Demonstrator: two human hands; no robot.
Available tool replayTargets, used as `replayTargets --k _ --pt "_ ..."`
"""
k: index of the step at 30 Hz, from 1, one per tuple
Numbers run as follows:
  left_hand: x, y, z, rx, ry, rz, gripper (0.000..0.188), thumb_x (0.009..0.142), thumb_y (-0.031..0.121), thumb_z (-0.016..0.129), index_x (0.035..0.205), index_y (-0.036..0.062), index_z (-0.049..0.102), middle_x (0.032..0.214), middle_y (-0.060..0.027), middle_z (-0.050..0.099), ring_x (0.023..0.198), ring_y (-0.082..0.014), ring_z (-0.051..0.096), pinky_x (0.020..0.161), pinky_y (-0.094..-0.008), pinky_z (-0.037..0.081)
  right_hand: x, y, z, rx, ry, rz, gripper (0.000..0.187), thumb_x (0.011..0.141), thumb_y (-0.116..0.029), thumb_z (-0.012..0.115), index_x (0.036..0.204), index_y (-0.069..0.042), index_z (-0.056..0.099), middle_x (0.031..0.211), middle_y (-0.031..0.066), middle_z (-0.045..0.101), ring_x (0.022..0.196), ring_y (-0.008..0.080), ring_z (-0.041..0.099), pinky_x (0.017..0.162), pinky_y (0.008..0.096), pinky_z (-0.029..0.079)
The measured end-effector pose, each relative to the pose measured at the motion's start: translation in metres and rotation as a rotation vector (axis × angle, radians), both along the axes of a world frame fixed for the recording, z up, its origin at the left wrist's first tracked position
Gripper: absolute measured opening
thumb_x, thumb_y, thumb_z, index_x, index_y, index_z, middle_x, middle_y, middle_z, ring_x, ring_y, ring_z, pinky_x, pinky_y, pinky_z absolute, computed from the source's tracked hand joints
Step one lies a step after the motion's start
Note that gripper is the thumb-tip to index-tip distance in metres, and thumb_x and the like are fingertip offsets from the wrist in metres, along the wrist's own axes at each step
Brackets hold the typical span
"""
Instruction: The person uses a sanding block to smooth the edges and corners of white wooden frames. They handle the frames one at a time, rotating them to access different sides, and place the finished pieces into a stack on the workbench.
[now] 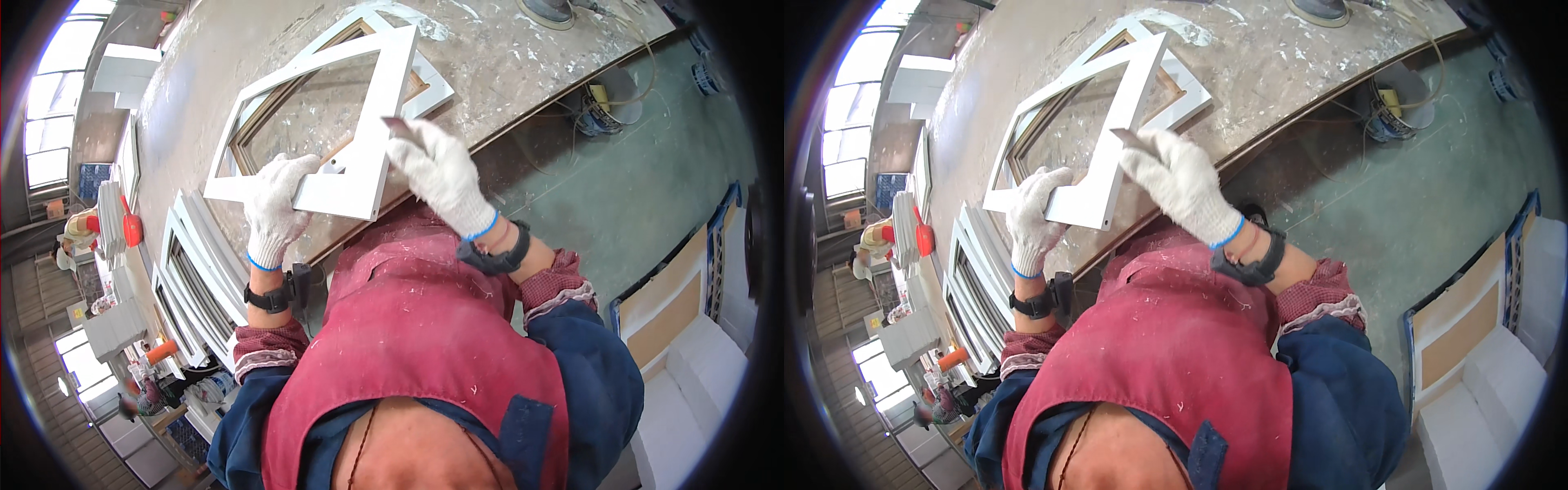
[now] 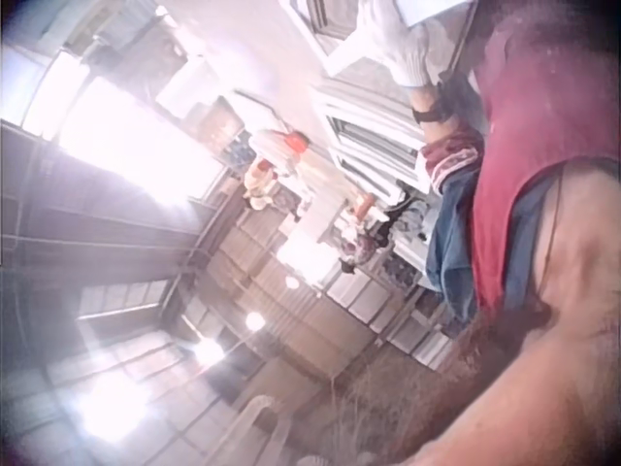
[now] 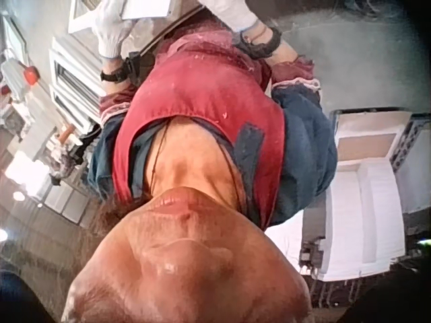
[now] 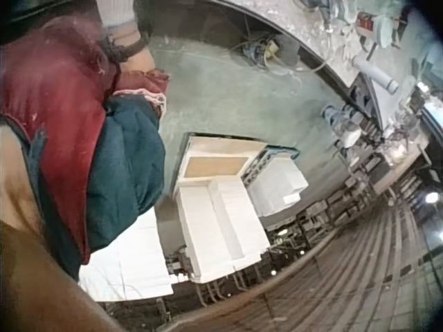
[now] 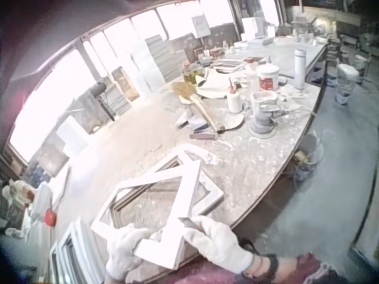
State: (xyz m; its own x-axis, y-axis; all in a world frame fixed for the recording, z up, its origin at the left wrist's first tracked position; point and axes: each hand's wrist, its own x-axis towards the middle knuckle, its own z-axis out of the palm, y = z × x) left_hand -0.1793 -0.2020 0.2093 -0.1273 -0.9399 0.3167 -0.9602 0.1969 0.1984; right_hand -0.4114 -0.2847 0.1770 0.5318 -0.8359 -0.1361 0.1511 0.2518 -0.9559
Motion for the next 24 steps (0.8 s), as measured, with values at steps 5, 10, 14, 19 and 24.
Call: replayTargets --k 5,10,14,19,24 --pt "-0.002 0.004 -0.025 0.025 -0.02 -0.045 0.045 0.067 0.011 0.07 0.111 0.0078 0.061 0.094 -0.011 0.065 0.092 -0.0318 0.062 0.086 -0.0408 0.048 0.005 0.023 -0.009 0.03 -0.07 -0.073 0.041 0.094 -0.025 0.061 0.122 0.003 0.057 0.105 0.0109 0.068 0.098 0.0134 0.061 0.086 0.0281 0.048" --pt "-0.004 0.004 0.001 0.329 0.094 -0.117 0.061 0.067 0.018 0.074 0.123 0.0052 0.055 0.119 -0.0169 0.058 0.113 -0.0335 0.056 0.101 -0.0434 0.042 -0.012 0.015 -0.059 0.223 -0.003 -0.116 0.046 0.087 -0.015 0.062 0.127 0.006 0.054 0.097 0.0074 0.066 0.082 0.0118 0.061 0.073 0.0259 0.049" --pt "0.069 0.048 -0.041 -0.046 0.171 0.619 0.063 0.077 0.031 0.072 0.129 0.0036 0.052 0.13 -0.0193 0.053 0.118 -0.0345 0.053 0.1 -0.0395 0.043 -0.047 0.01 -0.061 0.288 0.019 -0.133 0.03 0.091 -0.009 0.058 0.119 0.003 0.055 0.087 -0.0011 0.059 0.061 0.0022 0.048 0.047 0.0185 0.034" --pt "0.108 0.079 -0.067 0.228 0.621 1.028 0.064 0.079 0.049 0.067 0.124 0.0044 0.059 0.115 -0.0181 0.065 0.107 -0.0315 0.062 0.094 -0.0406 0.045 -0.071 0.004 -0.066 0.228 0.102 -0.18 0.032 0.093 -0.011 0.058 0.122 0.002 0.054 0.081 -0.0025 0.058 0.047 -0.0007 0.037 0.039 0.0182 0.027" --pt "0.104 0.091 -0.073 0.075 0.514 1.042 0.066 0.076 0.051 0.071 0.122 0.0047 0.06 0.107 -0.0185 0.066 0.099 -0.0318 0.064 0.086 -0.0407 0.049 -0.065 -0.005 -0.057 0.139 0.308 -0.157 0.033 0.093 -0.011 0.058 0.123 0.003 0.053 0.083 -0.0003 0.058 0.049 0.0015 0.042 0.04 0.0187 0.031"
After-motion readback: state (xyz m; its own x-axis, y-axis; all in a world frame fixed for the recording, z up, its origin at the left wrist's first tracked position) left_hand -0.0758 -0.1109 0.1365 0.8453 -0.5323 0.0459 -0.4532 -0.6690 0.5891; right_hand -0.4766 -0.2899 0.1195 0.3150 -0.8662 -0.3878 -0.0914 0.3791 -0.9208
